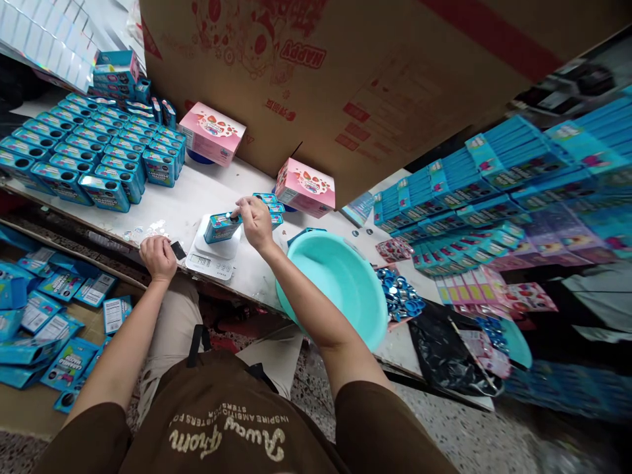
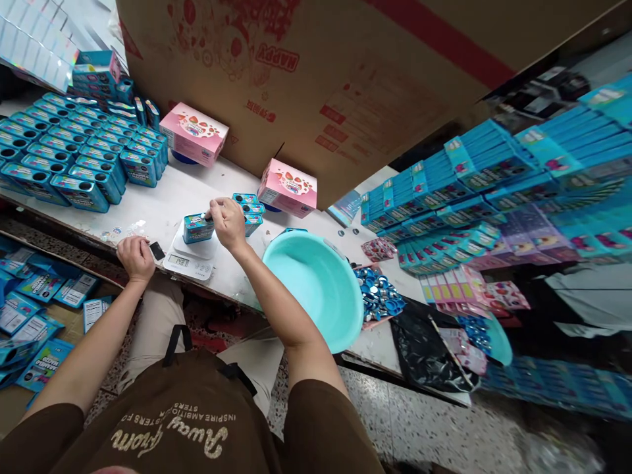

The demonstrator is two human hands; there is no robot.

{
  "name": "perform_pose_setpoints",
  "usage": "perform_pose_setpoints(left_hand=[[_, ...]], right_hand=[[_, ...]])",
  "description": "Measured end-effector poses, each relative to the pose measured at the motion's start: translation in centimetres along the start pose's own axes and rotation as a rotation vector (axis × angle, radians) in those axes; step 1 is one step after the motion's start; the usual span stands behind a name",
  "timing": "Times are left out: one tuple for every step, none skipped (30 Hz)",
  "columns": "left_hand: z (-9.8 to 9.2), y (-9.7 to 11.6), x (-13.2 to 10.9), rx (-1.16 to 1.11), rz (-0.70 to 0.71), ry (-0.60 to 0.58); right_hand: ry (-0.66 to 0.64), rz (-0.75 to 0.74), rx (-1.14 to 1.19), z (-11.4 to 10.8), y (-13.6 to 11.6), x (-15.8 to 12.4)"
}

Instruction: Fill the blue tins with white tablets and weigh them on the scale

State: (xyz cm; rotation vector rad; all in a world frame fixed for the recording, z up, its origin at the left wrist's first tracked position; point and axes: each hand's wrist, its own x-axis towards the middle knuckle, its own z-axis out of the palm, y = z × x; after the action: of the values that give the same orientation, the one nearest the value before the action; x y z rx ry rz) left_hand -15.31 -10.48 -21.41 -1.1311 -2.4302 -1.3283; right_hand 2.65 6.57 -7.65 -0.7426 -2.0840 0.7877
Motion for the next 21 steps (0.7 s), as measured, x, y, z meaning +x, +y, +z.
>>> perform_pose_setpoints(left_hand=[[0.0,0.0,0.0,0.004,0.001,0.001],[0.0,0.1,0.1,0.009,0.0,0.003],[-0.1,0.1,0.1,0.013,0.0,0.007],[-0.1,0.1,0.1,0.016,0.002,0.01],[-0.1,0.1,0.2,0.019,0.007,0.013],[-0.1,0.1,0.2,0.024,0.015,0.017],[-0.1,0.1,0.2,0.029,0.027,0.02],[-0.1,0.1,0.3,0.035,0.039,0.024],[-0.1,0.1,0.3,0.039,0.048,0.026],[-0.1,0.1,0.4,0.043,0.052,0.026],[0.0,0.1,0.4,0.044,0.05,0.022],[0.0,0.1,0.5,0.041,0.041,0.014],[0.1,0.0,0.6,0.036,0.029,0.005],[0.0,0.0,0.7,0.028,0.013,-0.006],[-0.1,0.0,0.9,0.02,-0.003,-0.018],[-0.3,0.2,1.1,0.015,-0.021,-0.031],[-0.7,0.5,1.4,0.016,-0.038,-0.042],[-1.2,1.0,1.7,0.02,-0.052,-0.05],[-1.9,1.7,2.0,0.025,-0.06,-0.056],[-2.6,2.4,2.4,0.039,-0.064,-0.048],[-3.2,3.3,2.7,0.032,-0.049,-0.041]], right_hand=[[-0.001,-0.002,-0.001,-0.1,-0.1,0.0],[-0.006,-0.008,-0.008,-0.1,-0.1,0.1],[-0.017,-0.017,-0.019,-0.1,-0.2,0.1],[-0.033,-0.029,-0.034,-0.1,-0.2,0.2],[-0.052,-0.042,-0.052,-0.1,-0.2,0.2],[-0.072,-0.054,-0.068,0.0,-0.2,0.3],[-0.087,-0.061,-0.081,0.0,-0.2,0.3],[-0.092,-0.062,-0.088,0.0,-0.2,0.3],[-0.084,-0.055,-0.089,-0.1,-0.2,0.4],[-0.065,-0.045,-0.081,-0.2,-0.2,0.4],[-0.041,-0.035,-0.065,-0.3,-0.1,0.4],[-0.017,-0.025,-0.042,-0.5,-0.1,0.3],[0.006,-0.017,-0.013,-0.7,-0.1,0.3],[0.023,-0.01,0.017,-1.0,-0.1,0.3],[0.039,-0.001,0.046,-1.4,-0.1,0.2],[0.052,0.007,0.069,-1.9,-0.2,0.2],[0.065,0.013,0.082,-2.5,-0.5,0.0],[0.074,0.014,0.085,-3.3,-0.8,-0.3],[0.082,0.006,0.078,-4.2,-1.3,-0.8],[0.091,-0.004,0.057,-5.1,-1.8,-1.3],[0.085,-0.018,0.026,-6.0,-2.2,-2.0]])
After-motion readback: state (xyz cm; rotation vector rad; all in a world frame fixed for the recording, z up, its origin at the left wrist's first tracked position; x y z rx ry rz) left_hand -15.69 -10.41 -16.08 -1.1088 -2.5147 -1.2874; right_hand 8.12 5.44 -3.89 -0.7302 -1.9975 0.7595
